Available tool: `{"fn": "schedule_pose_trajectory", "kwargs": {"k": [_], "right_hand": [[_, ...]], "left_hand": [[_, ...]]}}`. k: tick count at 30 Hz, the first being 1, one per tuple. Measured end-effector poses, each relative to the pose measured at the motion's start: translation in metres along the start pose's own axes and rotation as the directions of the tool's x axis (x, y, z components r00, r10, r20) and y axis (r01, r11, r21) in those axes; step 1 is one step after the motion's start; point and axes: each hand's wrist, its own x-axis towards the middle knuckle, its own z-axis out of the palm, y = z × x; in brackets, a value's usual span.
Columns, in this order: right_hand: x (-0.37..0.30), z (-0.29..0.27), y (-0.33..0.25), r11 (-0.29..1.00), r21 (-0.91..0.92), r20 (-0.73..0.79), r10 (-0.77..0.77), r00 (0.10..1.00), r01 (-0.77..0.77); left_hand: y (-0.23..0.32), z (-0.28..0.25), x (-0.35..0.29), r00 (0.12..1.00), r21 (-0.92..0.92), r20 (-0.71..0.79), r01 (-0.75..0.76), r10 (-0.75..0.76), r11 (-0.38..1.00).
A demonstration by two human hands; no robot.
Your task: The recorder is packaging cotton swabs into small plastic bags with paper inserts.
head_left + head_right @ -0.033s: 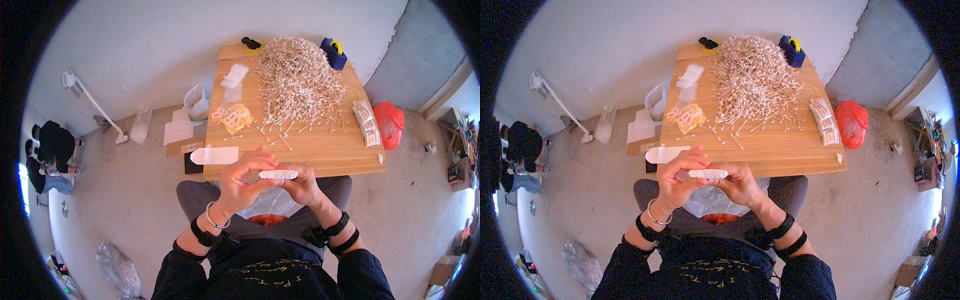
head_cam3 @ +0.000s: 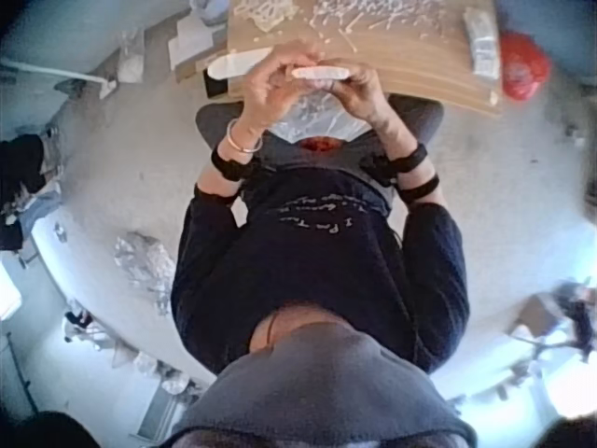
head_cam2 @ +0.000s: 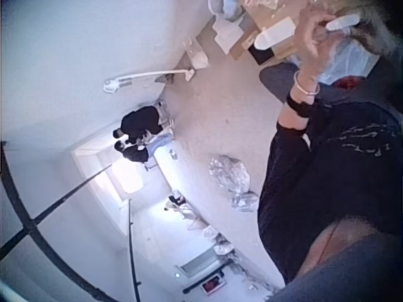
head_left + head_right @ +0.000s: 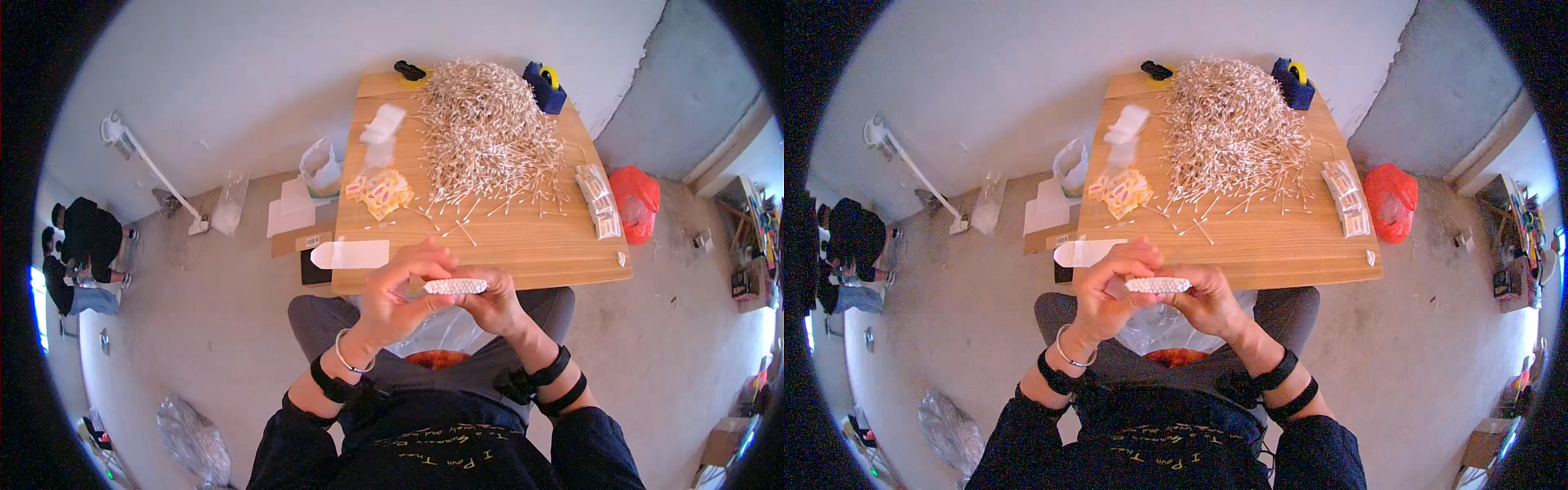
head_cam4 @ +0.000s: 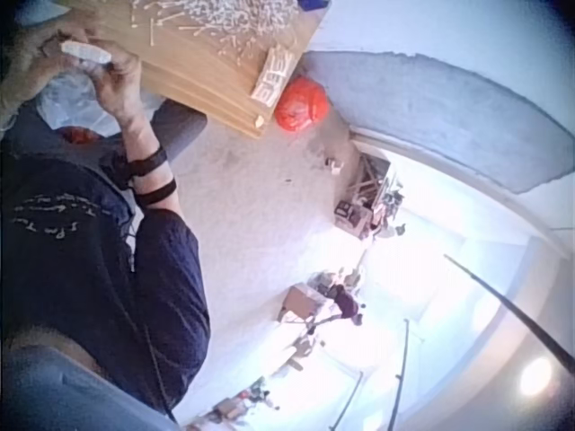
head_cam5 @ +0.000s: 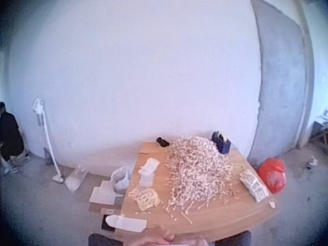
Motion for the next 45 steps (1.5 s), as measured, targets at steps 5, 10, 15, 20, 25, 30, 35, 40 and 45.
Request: {"fn": "schedule_pose_trajectory", "kwargs": {"k": [5,10,15,20,25,30,35,40,45], "right_hand": [[0.0,0.0,0.001,0.994,0.056,0.074,-0.098,0.992,0.094],[0.002,-0.002,-0.015,0.986,-0.135,0.079,-0.083,0.993,0.093],[0.0,-0.005,-0.014,0.965,-0.228,0.105,-0.106,0.989,0.128],[0.0,-0.012,-0.015,0.966,-0.2,0.159,-0.136,0.978,0.167],[-0.001,-0.014,-0.021,0.993,-0.099,0.107,-0.057,0.993,0.067],[0.002,-0.008,-0.042,0.961,-0.23,0.05,-0.146,0.988,0.154],[0.001,-0.012,-0.032,0.943,-0.268,0.102,-0.176,0.979,0.198],[-0.002,-0.014,-0.031,0.98,-0.157,0.087,-0.111,0.99,0.123],[0.002,-0.009,-0.042,0.984,-0.153,0.067,-0.082,0.994,0.091]], "left_hand": [[0.01,0.004,0.012,0.995,0.187,0.09,-0.058,0.042,0.981],[0.006,0.001,0.008,0.985,0.247,0.152,-0.115,0.079,0.962],[0.01,0.003,0.008,0.99,0.149,0.138,-0.062,0.041,0.987],[0.012,0.004,0.008,0.986,0.082,0.165,-0.004,-0.01,0.997],[0.015,-0.001,0.01,0.989,0.144,0.13,-0.09,0.071,0.986],[0.016,0.001,0.01,0.992,0.088,0.058,-0.114,0.109,0.99],[0.016,0.0,0.008,0.992,0.064,0.074,-0.106,0.101,0.992],[0.016,0.002,0.004,0.997,0.022,0.066,-0.032,0.031,0.999],[0.011,0.001,0.002,0.999,-0.014,0.014,-0.046,0.046,0.999]]}}
